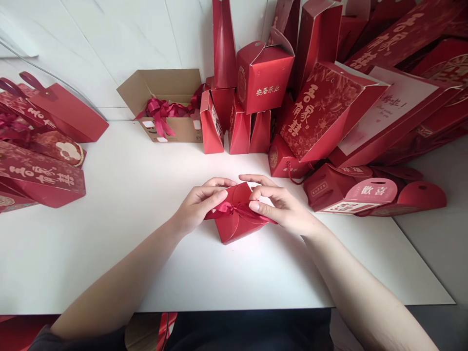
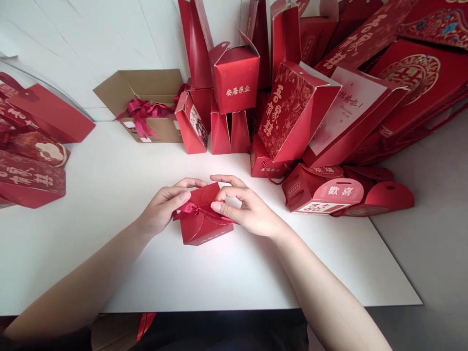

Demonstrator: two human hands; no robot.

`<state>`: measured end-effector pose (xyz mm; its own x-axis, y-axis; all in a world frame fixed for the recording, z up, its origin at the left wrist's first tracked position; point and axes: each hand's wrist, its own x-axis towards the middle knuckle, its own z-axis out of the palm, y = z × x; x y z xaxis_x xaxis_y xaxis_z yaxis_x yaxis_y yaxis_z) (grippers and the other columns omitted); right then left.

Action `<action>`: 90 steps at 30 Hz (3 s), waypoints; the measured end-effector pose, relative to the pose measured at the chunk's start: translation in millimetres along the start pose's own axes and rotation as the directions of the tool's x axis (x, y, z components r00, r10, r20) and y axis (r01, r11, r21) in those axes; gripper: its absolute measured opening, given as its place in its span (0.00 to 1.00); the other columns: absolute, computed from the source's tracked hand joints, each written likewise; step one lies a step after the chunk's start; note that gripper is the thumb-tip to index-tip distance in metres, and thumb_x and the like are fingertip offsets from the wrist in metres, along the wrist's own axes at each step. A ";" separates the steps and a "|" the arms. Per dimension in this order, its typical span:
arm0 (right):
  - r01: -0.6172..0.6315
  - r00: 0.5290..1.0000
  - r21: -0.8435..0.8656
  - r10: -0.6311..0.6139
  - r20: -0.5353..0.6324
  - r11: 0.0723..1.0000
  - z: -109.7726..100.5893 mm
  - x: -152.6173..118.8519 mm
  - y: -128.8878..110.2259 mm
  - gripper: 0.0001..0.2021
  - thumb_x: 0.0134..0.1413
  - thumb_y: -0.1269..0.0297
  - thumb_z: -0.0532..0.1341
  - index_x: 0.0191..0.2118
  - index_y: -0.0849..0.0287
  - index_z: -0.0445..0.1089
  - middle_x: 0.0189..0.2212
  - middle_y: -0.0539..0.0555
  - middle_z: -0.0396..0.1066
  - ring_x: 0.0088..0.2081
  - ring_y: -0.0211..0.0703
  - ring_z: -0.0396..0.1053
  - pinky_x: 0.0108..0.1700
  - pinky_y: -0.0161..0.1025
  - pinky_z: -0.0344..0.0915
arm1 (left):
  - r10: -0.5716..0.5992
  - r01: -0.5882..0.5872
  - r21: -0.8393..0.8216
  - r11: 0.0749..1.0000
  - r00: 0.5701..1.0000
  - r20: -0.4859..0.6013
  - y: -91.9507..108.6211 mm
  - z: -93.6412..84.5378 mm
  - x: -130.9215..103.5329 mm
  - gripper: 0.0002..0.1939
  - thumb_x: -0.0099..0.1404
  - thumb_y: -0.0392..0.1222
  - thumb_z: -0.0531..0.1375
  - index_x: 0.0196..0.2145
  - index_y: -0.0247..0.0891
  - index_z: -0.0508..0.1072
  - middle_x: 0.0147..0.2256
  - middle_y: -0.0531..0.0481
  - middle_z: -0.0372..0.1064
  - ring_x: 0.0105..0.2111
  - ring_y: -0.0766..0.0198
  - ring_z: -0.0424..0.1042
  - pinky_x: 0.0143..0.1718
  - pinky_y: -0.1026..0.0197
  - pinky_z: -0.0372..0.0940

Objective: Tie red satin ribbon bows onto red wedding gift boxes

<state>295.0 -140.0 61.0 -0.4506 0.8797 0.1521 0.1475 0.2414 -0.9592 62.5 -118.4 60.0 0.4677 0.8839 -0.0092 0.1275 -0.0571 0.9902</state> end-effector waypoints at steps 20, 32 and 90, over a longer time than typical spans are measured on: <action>0.008 1.000 0.164 -0.009 0.003 0.986 4.8 4.0 16.9 0.20 0.63 0.52 0.57 0.24 0.57 0.61 0.56 0.57 0.64 0.63 0.51 0.57 0.61 0.51 0.59 | 0.062 -0.062 0.007 0.998 0.978 -0.200 -4.5 4.7 -2.0 0.20 0.68 0.47 0.58 0.20 0.37 0.70 0.53 0.43 0.69 0.57 0.52 0.65 0.47 0.55 0.68; 0.102 0.994 0.184 -0.093 -0.059 0.978 3.2 4.3 25.7 0.17 0.63 0.56 0.58 0.24 0.57 0.61 0.54 0.54 0.63 0.67 0.47 0.50 0.69 0.52 0.46 | 0.000 -0.041 -0.146 0.988 0.963 -0.270 -5.0 9.6 -4.5 0.14 0.67 0.49 0.60 0.30 0.37 0.78 0.57 0.44 0.69 0.57 0.50 0.67 0.55 0.50 0.65; -0.069 0.994 0.063 0.063 0.084 0.996 -20.6 -14.4 -5.2 0.08 0.60 0.62 0.62 0.39 0.55 0.61 0.27 0.47 0.66 0.30 0.38 0.67 0.36 0.38 0.64 | 0.136 -0.120 0.067 0.990 0.937 -0.322 -8.1 1.0 -2.9 0.20 0.61 0.44 0.64 0.17 0.38 0.61 0.42 0.45 0.70 0.52 0.54 0.69 0.53 0.51 0.66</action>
<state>318.9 -145.4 68.7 -0.5124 0.8558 0.0706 0.1226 0.1543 -0.9804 61.0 -121.0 51.9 0.1735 0.9700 0.1706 0.1290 -0.1941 0.9725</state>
